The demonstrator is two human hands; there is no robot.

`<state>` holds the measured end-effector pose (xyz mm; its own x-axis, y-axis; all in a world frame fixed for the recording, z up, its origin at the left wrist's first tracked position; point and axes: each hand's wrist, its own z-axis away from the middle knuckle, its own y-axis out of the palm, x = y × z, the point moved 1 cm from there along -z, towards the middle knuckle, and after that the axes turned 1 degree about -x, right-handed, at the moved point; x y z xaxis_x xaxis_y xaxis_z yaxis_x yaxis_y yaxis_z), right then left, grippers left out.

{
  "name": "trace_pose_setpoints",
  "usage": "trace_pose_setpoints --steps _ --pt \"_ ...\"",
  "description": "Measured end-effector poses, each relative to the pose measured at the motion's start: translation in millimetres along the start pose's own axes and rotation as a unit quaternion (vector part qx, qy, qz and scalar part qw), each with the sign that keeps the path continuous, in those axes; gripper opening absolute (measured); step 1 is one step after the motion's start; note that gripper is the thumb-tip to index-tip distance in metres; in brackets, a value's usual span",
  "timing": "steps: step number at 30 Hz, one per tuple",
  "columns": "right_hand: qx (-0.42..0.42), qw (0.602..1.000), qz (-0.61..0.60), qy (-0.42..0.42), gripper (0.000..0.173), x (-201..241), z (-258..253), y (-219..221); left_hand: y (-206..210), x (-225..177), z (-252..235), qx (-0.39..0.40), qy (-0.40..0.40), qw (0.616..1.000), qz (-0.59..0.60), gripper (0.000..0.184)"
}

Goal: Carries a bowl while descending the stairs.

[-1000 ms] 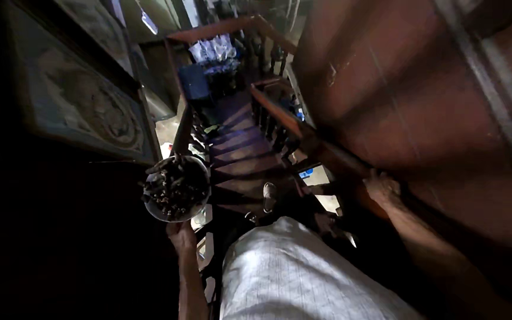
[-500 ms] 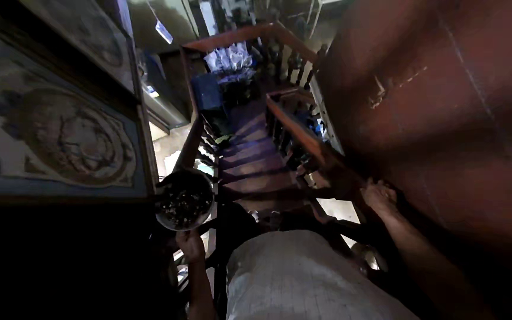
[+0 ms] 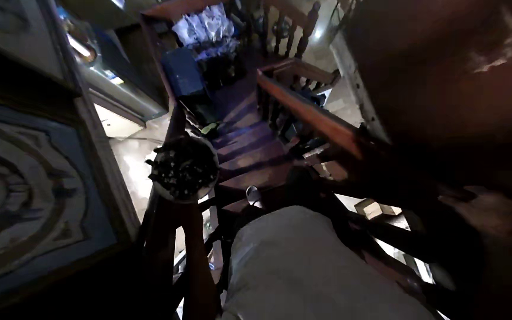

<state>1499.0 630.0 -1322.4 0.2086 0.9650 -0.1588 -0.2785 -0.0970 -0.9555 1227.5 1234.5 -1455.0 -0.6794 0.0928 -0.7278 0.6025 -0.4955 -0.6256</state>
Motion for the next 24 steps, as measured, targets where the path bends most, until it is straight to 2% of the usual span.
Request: trace_pose_setpoints --steps 2,3,4,5,6,7,8,9,11,13,14,16,18,20,21,23,24 --pt "-0.031 0.999 0.024 -0.001 0.076 0.0 -1.0 9.0 18.8 40.4 -26.5 0.018 0.013 0.992 -0.128 0.041" --pt "-0.061 0.997 0.034 -0.021 0.076 5.3 -3.9 14.3 25.4 41.8 -37.2 0.006 -0.012 0.989 -0.144 0.038" --pt "-0.103 0.992 0.033 -0.059 0.072 16.4 -5.3 21.1 22.7 23.5 -51.7 0.038 -0.083 0.984 -0.154 0.037" --pt "-0.136 0.985 0.032 -0.097 0.065 29.6 -4.9 28.2 6.7 -4.3 -72.0 0.186 -0.190 0.948 -0.174 0.044" --pt "-0.129 0.982 0.023 -0.133 0.057 49.0 -0.7 29.1 25.9 21.7 -68.1 0.063 -0.078 0.980 -0.170 0.036" --pt "-0.121 0.977 0.019 -0.173 0.052 69.3 -2.1 33.2 37.6 41.4 -74.7 0.016 0.006 0.984 -0.175 0.033" --pt "-0.117 0.970 0.015 -0.213 0.048 89.6 -9.1 41.5 41.8 47.4 -84.7 0.022 0.036 0.982 -0.182 0.034" --pt "-0.120 0.960 0.007 -0.254 0.044 107.8 -17.4 54.0 43.2 46.2 -90.7 0.022 0.027 0.988 -0.152 0.035" --pt "-0.158 0.932 -0.020 -0.326 0.035 145.2 -39.3 83.5 48.3 33.6 -99.0 -0.023 0.018 0.999 -0.013 0.034" --pt "-0.163 0.919 -0.024 -0.359 0.035 180.6 -72.3 116.1 59.1 28.0 -110.2 -0.066 0.029 0.996 0.056 0.033" --pt "-0.154 0.919 -0.009 -0.363 0.039 199.6 -90.4 130.6 65.5 24.8 -117.8 -0.077 0.025 0.995 0.060 0.033" --pt "-0.085 0.941 0.033 -0.327 0.049 244.1 -125.7 150.2 83.6 18.9 -133.8 -0.088 0.008 0.994 0.064 0.036" --pt "-0.009 0.964 0.078 -0.253 0.049 308.4 -151.3 152.8 118.5 44.1 -159.4 -0.140 0.028 0.986 0.090 0.044" --pt "0.158 0.966 0.109 -0.173 0.051 373.8 -175.8 138.0 148.2 62.6 -184.1 -0.177 0.040 0.973 0.144 0.044" --pt "0.159 0.970 0.069 -0.172 0.047 381.8 -198.6 155.4 158.5 68.8 -194.9 -0.178 0.037 0.970 0.161 0.043" --pt "0.027 0.977 -0.055 -0.204 0.032 370.4 -242.4 221.0 172.2 72.6 -208.5 -0.175 0.023 0.973 0.151 0.037" --pt "0.036 0.978 -0.054 -0.201 0.029 376.2 -253.8 230.0 175.2 68.2 -214.4 -0.166 0.014 0.977 0.134 0.036"
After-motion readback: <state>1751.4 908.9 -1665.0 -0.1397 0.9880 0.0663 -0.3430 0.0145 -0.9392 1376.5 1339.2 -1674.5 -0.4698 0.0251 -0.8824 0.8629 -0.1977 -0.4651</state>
